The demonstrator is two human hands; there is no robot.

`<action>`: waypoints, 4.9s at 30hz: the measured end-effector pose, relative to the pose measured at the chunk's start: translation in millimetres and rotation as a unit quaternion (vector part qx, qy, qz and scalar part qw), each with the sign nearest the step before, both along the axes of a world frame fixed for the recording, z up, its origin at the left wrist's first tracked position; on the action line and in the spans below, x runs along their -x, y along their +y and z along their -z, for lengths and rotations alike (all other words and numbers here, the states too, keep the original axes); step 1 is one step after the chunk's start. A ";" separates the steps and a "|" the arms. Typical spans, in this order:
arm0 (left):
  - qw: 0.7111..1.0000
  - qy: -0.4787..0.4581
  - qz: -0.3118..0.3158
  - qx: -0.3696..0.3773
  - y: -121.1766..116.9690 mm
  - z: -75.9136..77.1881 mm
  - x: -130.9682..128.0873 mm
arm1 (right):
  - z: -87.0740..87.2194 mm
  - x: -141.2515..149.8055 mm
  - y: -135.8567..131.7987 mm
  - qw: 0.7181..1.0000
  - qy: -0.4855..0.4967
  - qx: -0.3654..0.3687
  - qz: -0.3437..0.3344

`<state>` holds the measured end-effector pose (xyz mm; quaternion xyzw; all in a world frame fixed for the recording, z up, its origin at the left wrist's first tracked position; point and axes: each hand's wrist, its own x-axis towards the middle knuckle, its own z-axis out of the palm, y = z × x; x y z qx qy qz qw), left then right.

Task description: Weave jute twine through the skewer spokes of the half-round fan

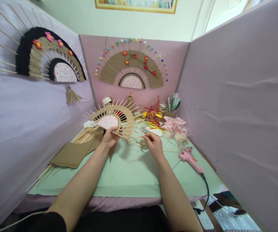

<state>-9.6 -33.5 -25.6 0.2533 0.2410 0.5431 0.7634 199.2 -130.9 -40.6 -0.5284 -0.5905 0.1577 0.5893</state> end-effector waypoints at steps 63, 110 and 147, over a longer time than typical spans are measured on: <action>0.994 0.020 0.100 -0.031 -14.0 1.3 -9.2 | -8.3 8.0 -5.7 0.873 0.340 0.173 -0.303; 0.993 0.017 0.114 -0.017 -7.8 -1.5 3.7 | -3.3 -14.5 -0.1 0.945 0.290 0.058 -0.141; 0.952 -0.029 0.304 0.016 -30.5 16.4 -24.4 | 16.0 9.2 6.5 0.965 0.139 0.152 -0.165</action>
